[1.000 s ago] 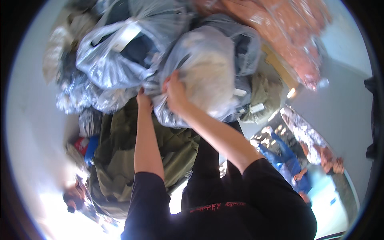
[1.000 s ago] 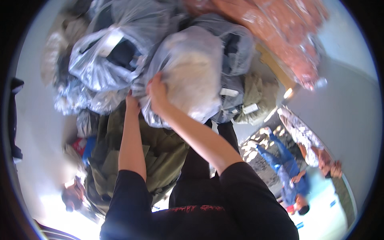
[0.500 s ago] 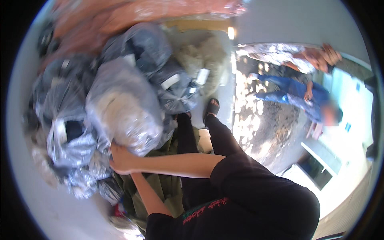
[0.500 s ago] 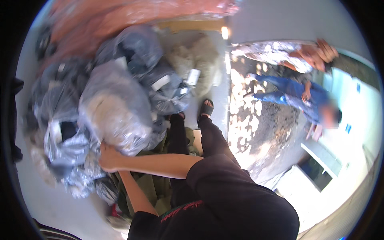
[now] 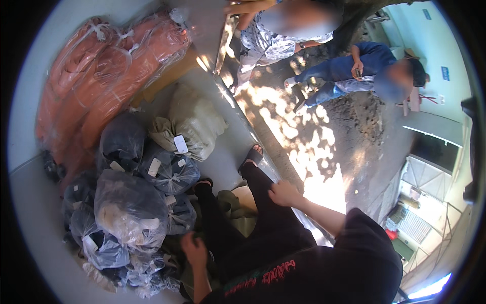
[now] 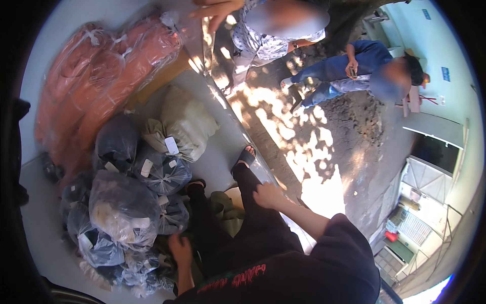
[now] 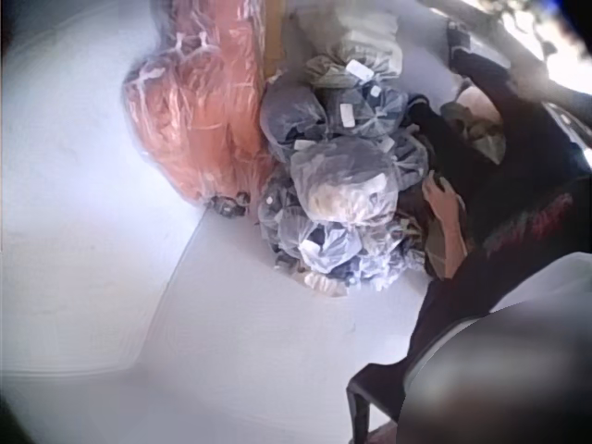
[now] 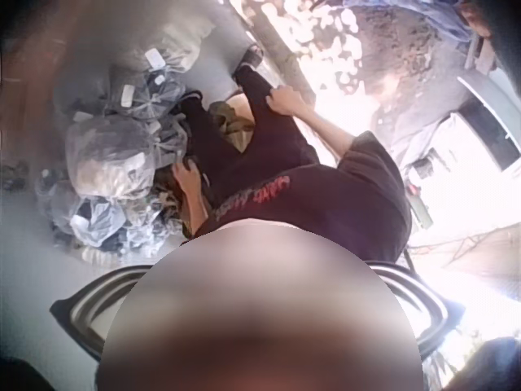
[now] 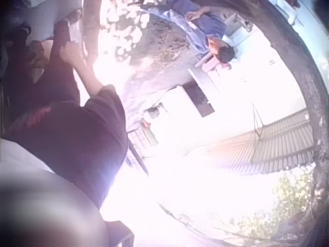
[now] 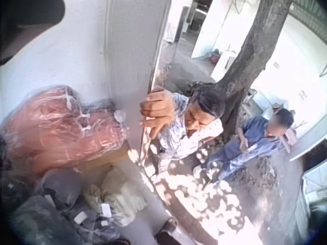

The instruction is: The person stands on the back of a truck and organizes multiple plastic bags filled with items. They lift, shift, and tie the bags to arrange them neatly within the truck bed.

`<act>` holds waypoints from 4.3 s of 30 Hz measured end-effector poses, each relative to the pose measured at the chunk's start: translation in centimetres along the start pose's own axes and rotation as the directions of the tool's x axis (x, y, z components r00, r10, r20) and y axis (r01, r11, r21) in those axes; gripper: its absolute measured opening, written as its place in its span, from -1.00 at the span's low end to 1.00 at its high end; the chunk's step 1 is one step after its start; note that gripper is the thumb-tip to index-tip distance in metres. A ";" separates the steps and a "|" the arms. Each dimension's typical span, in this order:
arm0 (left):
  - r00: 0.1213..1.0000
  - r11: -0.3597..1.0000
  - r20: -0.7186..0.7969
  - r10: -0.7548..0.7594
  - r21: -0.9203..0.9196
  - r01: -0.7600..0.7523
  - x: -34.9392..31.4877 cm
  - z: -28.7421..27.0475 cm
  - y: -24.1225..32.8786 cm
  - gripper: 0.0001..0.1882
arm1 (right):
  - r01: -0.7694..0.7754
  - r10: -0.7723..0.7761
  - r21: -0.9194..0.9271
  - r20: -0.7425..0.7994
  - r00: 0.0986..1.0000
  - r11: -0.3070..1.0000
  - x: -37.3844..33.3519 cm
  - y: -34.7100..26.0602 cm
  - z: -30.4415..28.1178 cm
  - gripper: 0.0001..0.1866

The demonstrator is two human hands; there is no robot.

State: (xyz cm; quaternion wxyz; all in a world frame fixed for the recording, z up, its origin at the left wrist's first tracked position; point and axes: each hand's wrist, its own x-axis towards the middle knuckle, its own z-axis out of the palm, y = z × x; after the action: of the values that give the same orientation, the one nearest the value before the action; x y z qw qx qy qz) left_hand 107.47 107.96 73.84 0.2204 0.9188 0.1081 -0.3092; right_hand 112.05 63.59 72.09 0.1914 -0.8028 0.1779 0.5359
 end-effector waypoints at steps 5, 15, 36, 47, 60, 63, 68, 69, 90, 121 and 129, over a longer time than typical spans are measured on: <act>0.975 0.942 0.214 0.051 0.315 -0.119 -2.4 3.4 16.7 -0.79 | 0.163 -0.151 0.232 -0.069 0.986 0.959 -4.1 8.4 2.1 -0.69; 0.697 0.771 0.717 0.015 0.436 -0.465 -0.1 4.7 32.4 -0.79 | 0.034 0.039 0.556 -0.119 0.992 0.831 -6.9 12.5 5.8 -0.88; 0.942 0.849 0.026 -0.335 0.441 0.290 17.4 -3.8 2.8 -0.43 | -0.748 0.714 0.052 0.261 0.650 0.662 -17.8 31.8 29.1 -0.40; 0.764 0.509 0.642 -0.060 0.678 -0.530 1.2 20.4 40.1 0.07 | -0.895 0.860 0.242 0.272 0.432 0.373 -17.7 36.3 31.4 -0.05; 0.569 0.327 0.667 0.481 0.466 -0.822 5.0 30.6 46.8 -0.02 | -0.974 0.980 0.146 0.067 0.186 0.175 -15.6 34.9 37.4 -0.37; 0.439 0.277 0.629 0.641 0.344 -0.897 8.2 34.3 46.4 0.01 | -0.992 0.987 0.065 0.111 0.114 0.107 -15.7 34.4 40.0 -0.15; 0.086 0.069 0.521 0.849 0.052 -0.996 13.4 40.1 44.2 0.00 | -0.971 0.999 0.236 0.008 0.050 0.046 -16.0 34.0 43.3 -0.17; 0.022 0.026 0.490 0.871 -0.002 -1.000 14.6 41.1 43.9 0.00 | -0.974 0.999 0.223 -0.012 0.037 0.038 -16.1 33.8 43.9 -0.18; 0.024 0.023 0.258 0.966 0.008 -1.000 20.0 46.6 46.0 -0.06 | -0.973 0.980 0.204 -0.182 0.074 0.111 -17.2 33.3 48.7 -0.40; 0.381 0.124 0.924 -0.034 0.382 -0.916 22.1 76.0 66.4 -0.74 | 0.539 -0.058 0.814 0.540 -0.840 -0.218 -11.1 38.3 39.0 -0.64; 0.005 -0.767 0.859 -0.512 -0.454 -0.453 7.7 113.9 60.9 -0.77 | 0.471 -0.186 0.872 0.444 -0.876 -0.136 -11.5 39.0 38.0 -0.63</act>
State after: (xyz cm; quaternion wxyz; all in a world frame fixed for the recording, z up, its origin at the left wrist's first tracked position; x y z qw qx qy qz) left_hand 74.68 1.13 8.65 0.4284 -0.0960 0.8641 0.2461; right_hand 58.68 49.75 64.87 0.4593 0.0003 -0.7389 0.4930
